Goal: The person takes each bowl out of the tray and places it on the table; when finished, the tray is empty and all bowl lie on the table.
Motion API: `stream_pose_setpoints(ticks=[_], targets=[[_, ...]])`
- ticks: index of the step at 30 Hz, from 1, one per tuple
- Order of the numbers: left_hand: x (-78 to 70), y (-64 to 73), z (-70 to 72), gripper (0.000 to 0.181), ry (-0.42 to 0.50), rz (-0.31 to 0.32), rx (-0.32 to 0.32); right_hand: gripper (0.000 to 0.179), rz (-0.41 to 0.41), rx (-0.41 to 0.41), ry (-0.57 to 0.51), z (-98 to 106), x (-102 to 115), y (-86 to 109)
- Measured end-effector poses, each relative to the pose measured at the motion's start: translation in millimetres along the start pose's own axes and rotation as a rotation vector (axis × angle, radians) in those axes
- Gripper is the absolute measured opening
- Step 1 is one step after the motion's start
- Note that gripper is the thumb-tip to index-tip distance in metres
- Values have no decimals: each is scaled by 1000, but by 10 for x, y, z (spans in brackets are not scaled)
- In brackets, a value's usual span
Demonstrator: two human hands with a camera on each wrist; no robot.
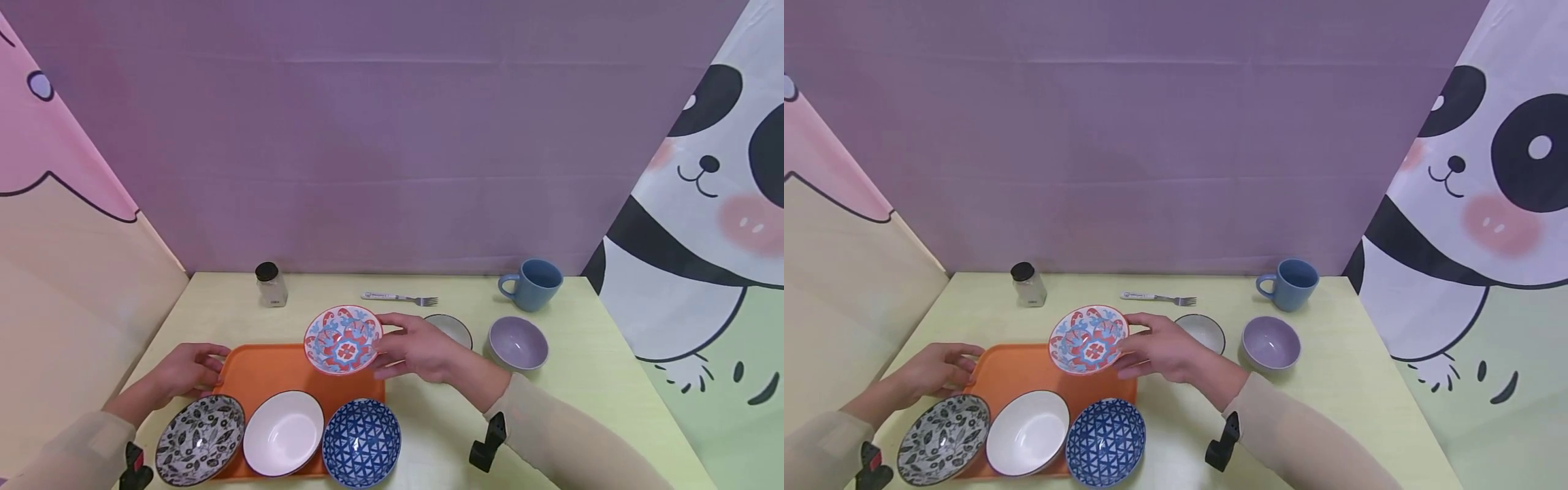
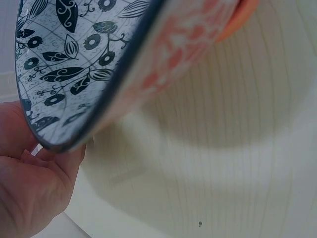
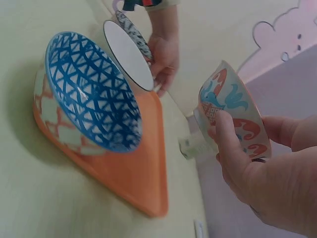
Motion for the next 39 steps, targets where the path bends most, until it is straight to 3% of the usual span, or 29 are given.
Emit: stream_pose_setpoints(ticks=[10, 24, 32, 39], targets=[[-17, 41, -10, 60, 1, -12, -8, 59, -3, -68, 11, 393, 128, 371], [20, 36, -3, 62, 32, 8, 7, 62, 56, -177, -34, 967, 298, 992], [36, 12, 1, 62, 34, 10, 10, 72, 78, -241, -53, 1327, 262, 1458], [43, 1, 4, 62, 24, 9, 7, 70, 94, -301, -111, 1633, 117, 1854]])
Point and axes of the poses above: each hand's wrist, its own y-axis away from the middle knuckle, its own z-axis out of the back of the hand, x = y × z, the point moved 10 cm from there along -y, towards the middle knuckle, and after that the axes turned 11 degrees about x, right-handed, at the moved point
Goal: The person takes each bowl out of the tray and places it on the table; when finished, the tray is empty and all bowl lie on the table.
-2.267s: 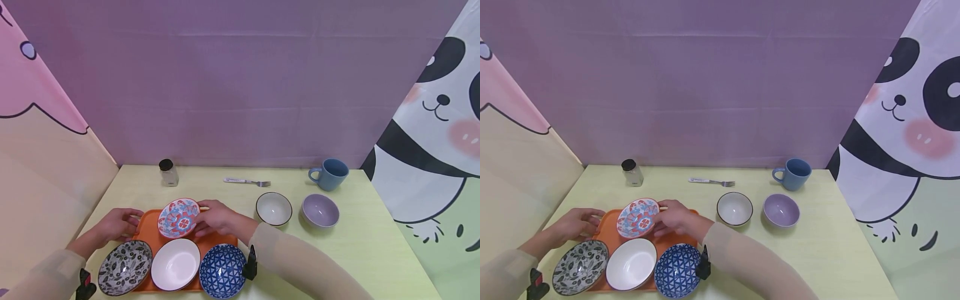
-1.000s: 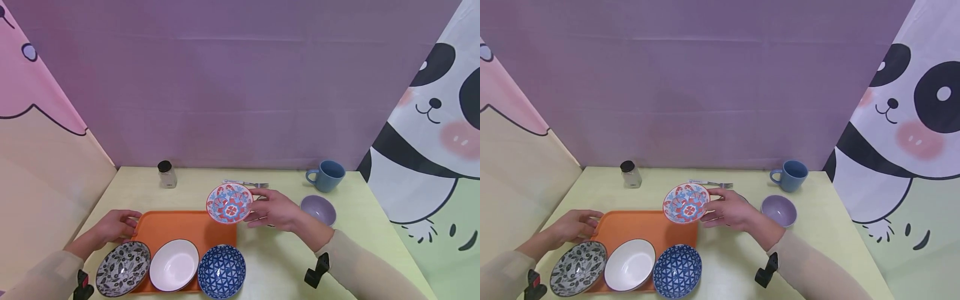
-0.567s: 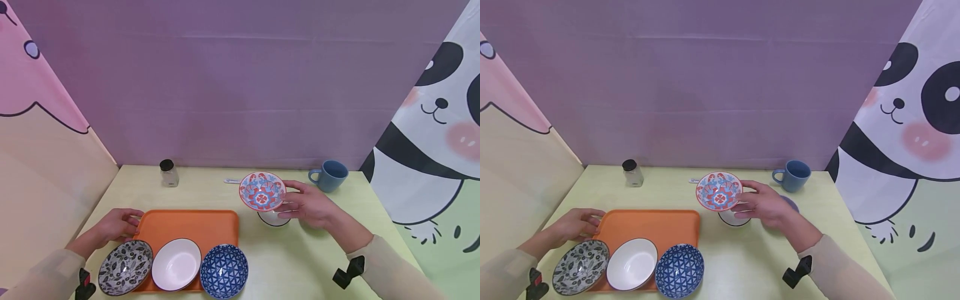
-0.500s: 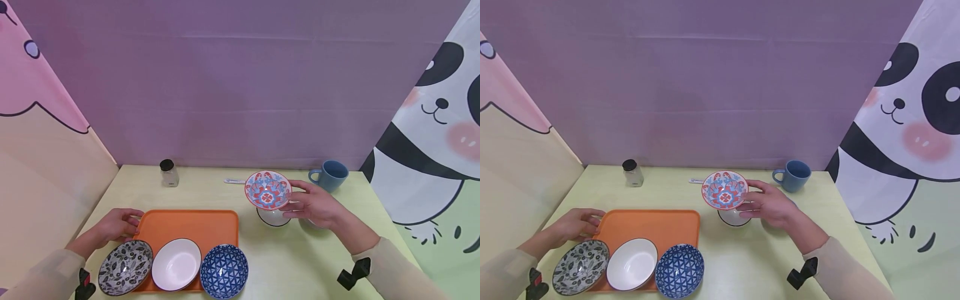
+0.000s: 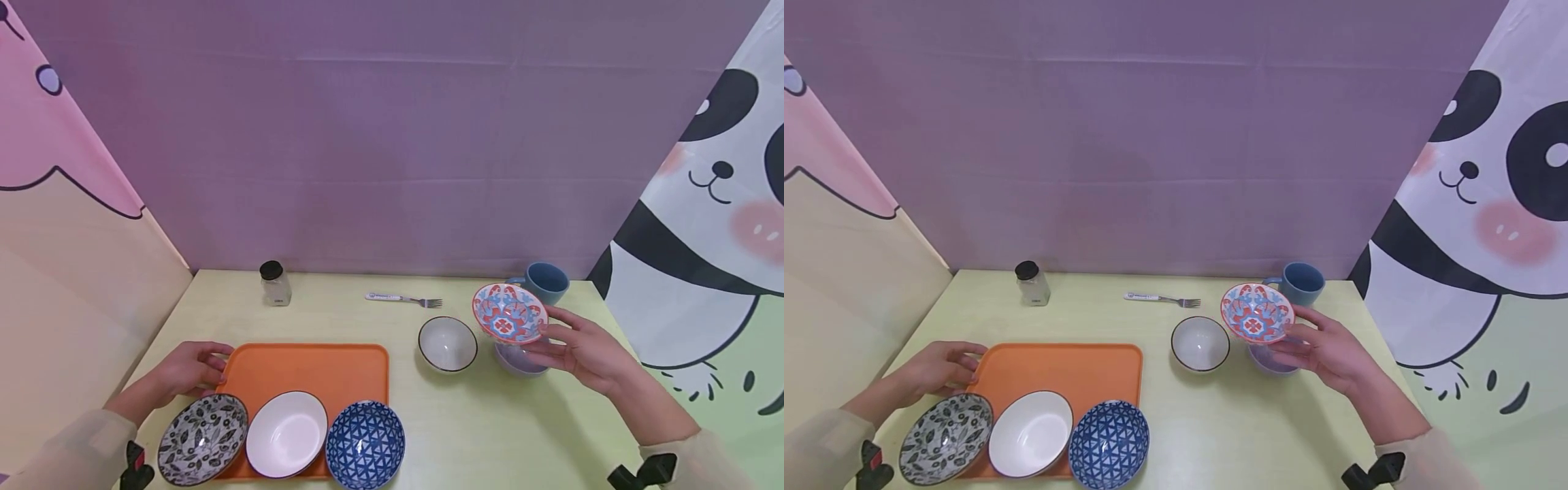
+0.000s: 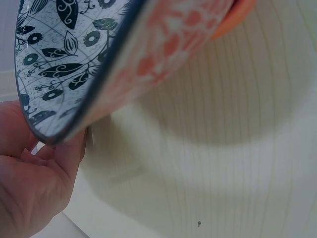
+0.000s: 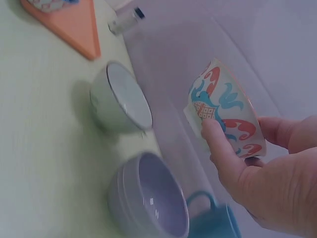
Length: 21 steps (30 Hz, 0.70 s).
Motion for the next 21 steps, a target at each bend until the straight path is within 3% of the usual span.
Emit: stream_pose_setpoints(ticks=[10, 16, 21], targets=[[-5, 8, 2, 61, 8, -4, -1, 57, 67, -61, -114, 603, -150, 393], [6, 9, 7, 61, 12, -1, -4, 34, 135, -37, -219, 876, -239, 546], [21, 5, 2, 62, 19, 5, -6, 32, 161, -40, -268, 1070, -322, 644]])
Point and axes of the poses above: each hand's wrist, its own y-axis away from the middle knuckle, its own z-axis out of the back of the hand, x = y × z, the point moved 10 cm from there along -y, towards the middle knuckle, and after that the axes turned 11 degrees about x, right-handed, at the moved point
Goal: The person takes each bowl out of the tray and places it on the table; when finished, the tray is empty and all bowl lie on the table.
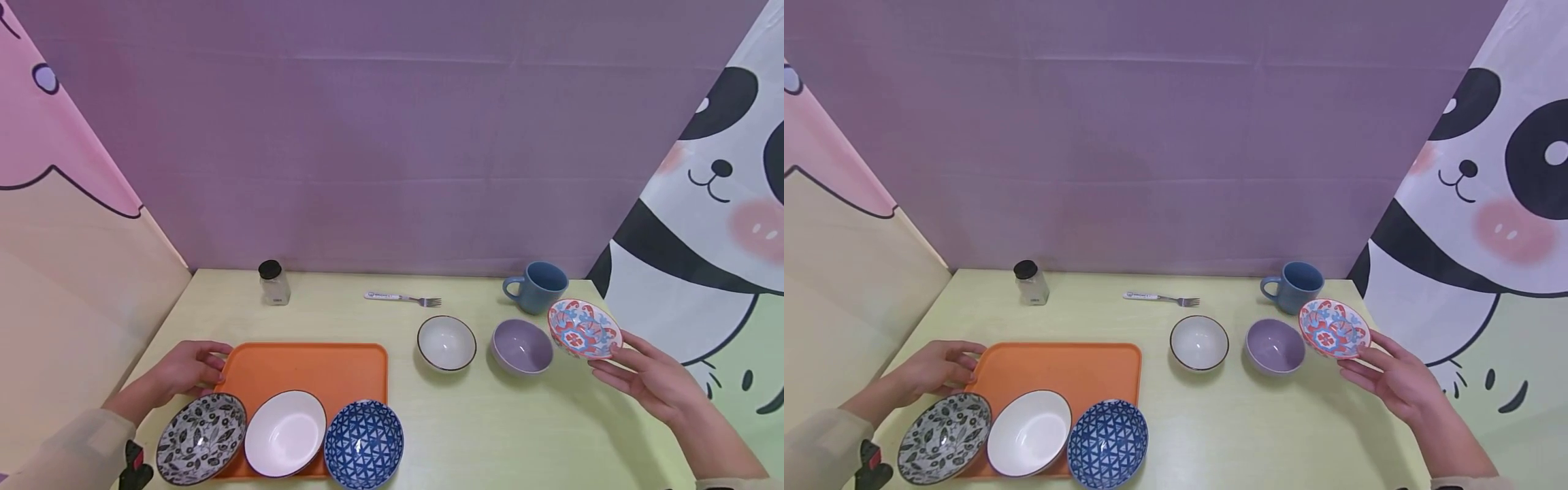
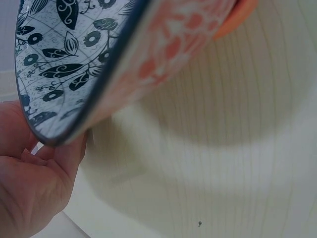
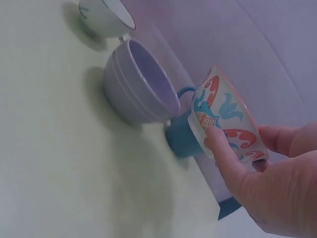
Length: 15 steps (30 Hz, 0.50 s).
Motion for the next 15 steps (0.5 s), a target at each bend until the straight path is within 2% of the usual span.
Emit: stream_pose_setpoints(ticks=[10, 13, 15], targets=[[-5, 11, 2, 61, -14, -7, 7, 30, -38, -94, -7, 380, -236, 110], [-30, 19, -5, 60, -12, -8, 6, 39, -70, -156, 15, 491, -317, 139], [-45, 21, -7, 60, -14, -11, 5, 52, -91, -187, 25, 543, -362, 151]])
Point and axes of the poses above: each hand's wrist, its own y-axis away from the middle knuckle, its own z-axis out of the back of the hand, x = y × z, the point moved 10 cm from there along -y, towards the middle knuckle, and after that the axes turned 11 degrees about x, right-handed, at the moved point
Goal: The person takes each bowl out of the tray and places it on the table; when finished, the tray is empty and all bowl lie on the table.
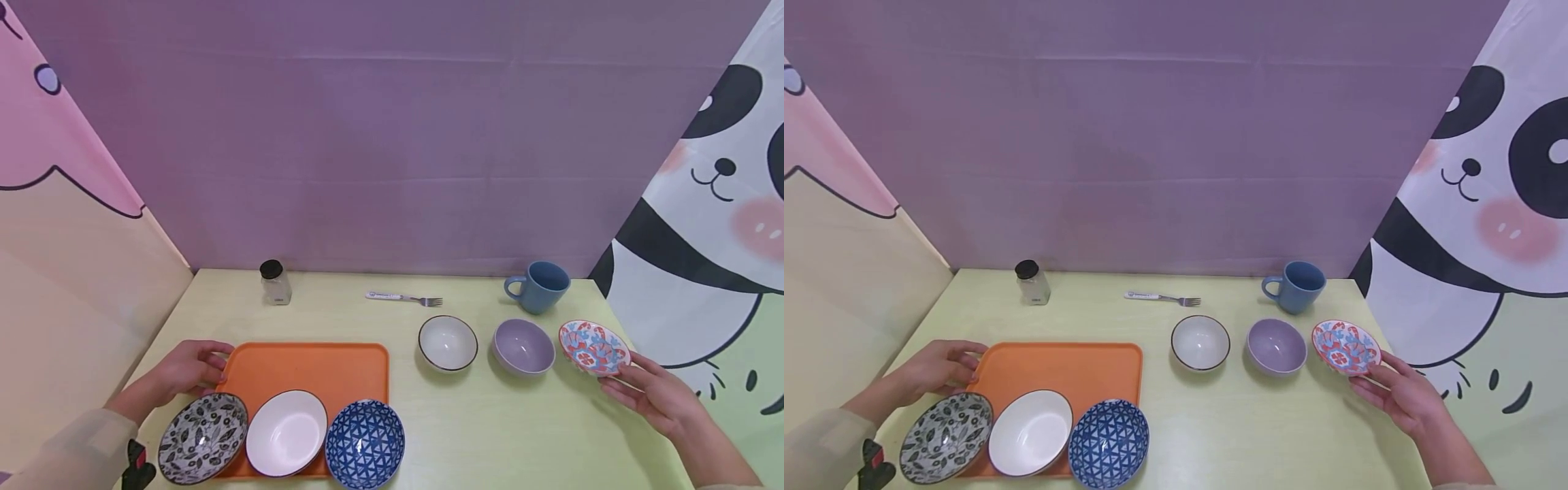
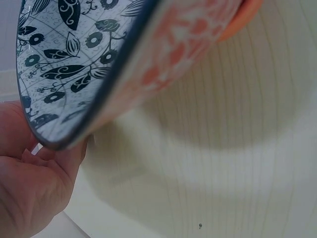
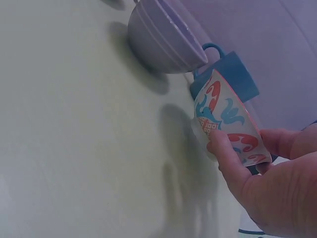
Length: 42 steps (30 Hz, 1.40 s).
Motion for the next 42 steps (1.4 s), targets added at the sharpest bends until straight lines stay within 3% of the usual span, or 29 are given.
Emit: stream_pose_setpoints(ticks=[3, 9, 13, 20, 23, 28, 34, 42], targets=[[-23, 0, 3, 60, -13, -8, 3, 56, -13, -26, -15, 57, -57, -9], [-19, 2, 12, 61, -10, -1, -1, 41, -12, -39, -34, 99, -114, -30], [-3, 7, -2, 62, 1, 9, 3, 44, -14, -56, -47, 125, -138, -29], [19, -8, -7, 61, -5, 13, -3, 84, -18, -109, -98, 208, -201, -7], [11, -10, -5, 60, -7, 11, -5, 86, -7, -131, -93, 237, -213, 3], [3, -7, -3, 61, -11, 14, -3, 73, 13, -159, -41, 269, -213, 22], [-40, 27, -1, 60, -39, -22, -23, 76, -23, -202, 69, 254, -180, 67], [-55, 61, -16, 59, -29, -25, -22, 46, -46, -252, 301, 230, -42, 154]])
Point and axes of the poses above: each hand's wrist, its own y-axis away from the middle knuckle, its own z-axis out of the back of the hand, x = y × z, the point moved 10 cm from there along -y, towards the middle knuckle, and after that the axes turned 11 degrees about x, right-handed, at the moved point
